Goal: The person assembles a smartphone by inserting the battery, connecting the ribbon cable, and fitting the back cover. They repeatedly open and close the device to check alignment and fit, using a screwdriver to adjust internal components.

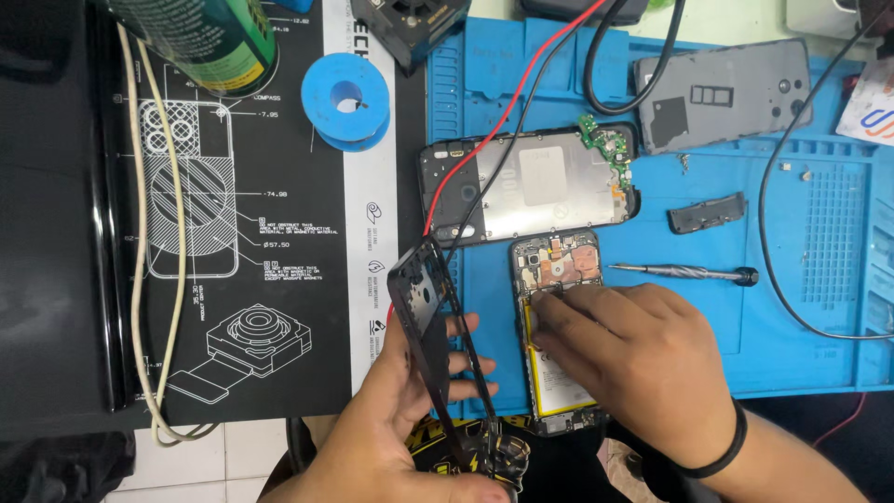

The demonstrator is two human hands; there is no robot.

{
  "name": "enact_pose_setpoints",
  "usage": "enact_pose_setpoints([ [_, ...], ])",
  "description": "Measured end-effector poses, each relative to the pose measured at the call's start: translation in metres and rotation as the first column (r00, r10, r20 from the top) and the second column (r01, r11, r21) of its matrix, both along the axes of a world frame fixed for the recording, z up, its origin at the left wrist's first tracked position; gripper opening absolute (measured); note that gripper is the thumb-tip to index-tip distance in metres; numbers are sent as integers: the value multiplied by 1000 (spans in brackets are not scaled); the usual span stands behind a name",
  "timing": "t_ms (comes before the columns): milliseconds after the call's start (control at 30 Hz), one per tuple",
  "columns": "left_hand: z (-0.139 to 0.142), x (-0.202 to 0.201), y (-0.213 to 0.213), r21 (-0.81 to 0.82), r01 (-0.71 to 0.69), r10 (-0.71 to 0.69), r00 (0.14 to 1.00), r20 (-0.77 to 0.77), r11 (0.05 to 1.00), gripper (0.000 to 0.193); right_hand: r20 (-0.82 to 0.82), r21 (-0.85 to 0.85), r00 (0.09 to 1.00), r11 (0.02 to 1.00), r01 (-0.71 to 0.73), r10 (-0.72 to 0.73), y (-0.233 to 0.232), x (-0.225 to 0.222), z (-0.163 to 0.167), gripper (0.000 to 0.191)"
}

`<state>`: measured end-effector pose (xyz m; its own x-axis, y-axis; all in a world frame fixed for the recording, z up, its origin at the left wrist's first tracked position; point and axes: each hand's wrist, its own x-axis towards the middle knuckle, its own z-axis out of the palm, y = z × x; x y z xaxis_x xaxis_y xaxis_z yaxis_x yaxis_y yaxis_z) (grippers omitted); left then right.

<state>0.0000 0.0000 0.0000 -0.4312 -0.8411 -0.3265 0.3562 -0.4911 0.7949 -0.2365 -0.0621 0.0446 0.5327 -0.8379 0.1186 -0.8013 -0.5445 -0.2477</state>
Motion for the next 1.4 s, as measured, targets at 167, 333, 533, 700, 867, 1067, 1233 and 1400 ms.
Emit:
enact_pose_setpoints([
  [167, 2, -3, -1, -12, -16, 16, 1000, 20, 1000, 153, 21, -43, 1000, 999, 23, -22, 9, -2, -10, 32],
  [333, 6, -2, -1, 3, -17, 16, 999, 36, 1000, 153, 116, 32, 993, 999, 15, -19, 7, -8, -13, 43],
  [533, 8, -4, -2, 5, -22, 22, 998, 51, 1000, 149, 126, 34, 992, 999, 6, -11, 8, -10, -21, 52],
  [700, 9, -6, -2, -54, -36, 38, 998, 51, 998, 144, 195, 30, 980, 999, 45, -50, 14, -10, -23, 57],
  [867, 10, -7, 8, 63, -15, 15, 1000, 2, 998, 154, 339, 148, 934, 987, 65, -112, 24, -29, -21, 51],
  [1067, 12, -13, 5, 3, 37, -37, 995, 94, 999, 152, 219, 453, 711, 715, 533, -669, 53, -54, -12, 37],
  [1233, 19, -34, 1, 7, 14, -13, 997, -75, 1000, 144, 196, 575, 651, 624, 530, -733, 71, -45, -18, 51],
  [1400, 24, -43, -4, -102, -28, 15, 993, -121, 994, 138, 378, 705, 542, 613, 357, -750, 69, -48, -24, 52],
])
